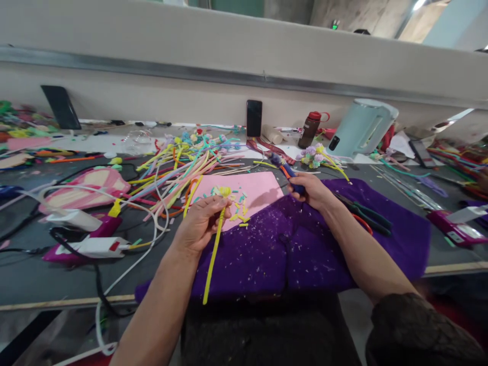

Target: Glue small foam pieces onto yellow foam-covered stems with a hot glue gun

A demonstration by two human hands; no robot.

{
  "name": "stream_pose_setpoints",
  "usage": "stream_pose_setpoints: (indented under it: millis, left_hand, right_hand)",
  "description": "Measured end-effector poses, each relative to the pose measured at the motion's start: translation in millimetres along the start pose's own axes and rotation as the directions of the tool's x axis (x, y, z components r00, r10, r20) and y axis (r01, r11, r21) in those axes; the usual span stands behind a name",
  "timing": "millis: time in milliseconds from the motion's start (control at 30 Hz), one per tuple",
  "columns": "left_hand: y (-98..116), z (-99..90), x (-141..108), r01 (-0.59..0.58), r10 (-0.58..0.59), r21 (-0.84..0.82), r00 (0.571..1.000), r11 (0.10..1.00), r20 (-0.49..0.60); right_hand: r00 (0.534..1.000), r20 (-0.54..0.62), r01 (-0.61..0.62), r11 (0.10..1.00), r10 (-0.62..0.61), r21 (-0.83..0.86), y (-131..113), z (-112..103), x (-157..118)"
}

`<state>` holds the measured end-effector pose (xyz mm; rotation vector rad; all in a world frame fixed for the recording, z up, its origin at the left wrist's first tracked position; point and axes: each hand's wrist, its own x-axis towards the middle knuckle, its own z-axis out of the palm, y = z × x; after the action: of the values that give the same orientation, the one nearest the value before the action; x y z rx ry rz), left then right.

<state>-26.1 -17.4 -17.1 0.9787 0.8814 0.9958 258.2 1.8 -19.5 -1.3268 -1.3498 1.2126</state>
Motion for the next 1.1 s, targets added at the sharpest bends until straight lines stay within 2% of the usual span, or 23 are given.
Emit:
stream_pose_setpoints:
  millis: [67,167,367,533,767,933,1000,1100]
  left_hand:
    - [-1,-0.9,1,-0.001,0.001,0.004,1.000,1.000,0.005]
    - [-2,-1.9,2,-0.002,0.002,0.002,1.000,1.000,0.010]
    - [0,-2.0,1,-0.010,0.010,0.019,1.000,1.000,0.020]
    - [-1,-3.3,2,-0.008,0.008,0.011,1.000,1.000,0.008]
    - [-3,-6.5,3,0.000,0.000,0.004,1.000,1.000,0.023]
    - [-2,-4.2,2,-0.004,0.004,-0.001,1.000,1.000,0.004]
    - [-1,-1.7,0,-0.009,0.009,0.008,1.000,1.000,-0.005]
    - [0,1.1,-1,-0.022,0.022,0.012,1.000,1.000,-0.004]
  right_hand:
    - [0.998,0.058,-0.009,0.978,-0.004,0.209,-6,-1,-3]
    - [0.991,0.134,-0.045,0.912,-0.011,0.408,-14,-2,-7]
    - [0.988,0.154,-0.053,0.866,-0.028,0.498,-17,3,-10]
    - [0.986,0.165,-0.087,0.878,0.010,0.470,-9,10,-4]
    - [0.993,0.103,0.006,0.888,-0.060,0.460,0,19,-1]
    - [0.997,-0.040,0.082,0.944,-0.073,0.321,3,25,-2]
    - [0.995,-0.089,0.063,0.967,-0.042,0.249,7,23,0]
    - [0.995,-0.102,0.028,0.992,-0.015,0.126,12,17,3]
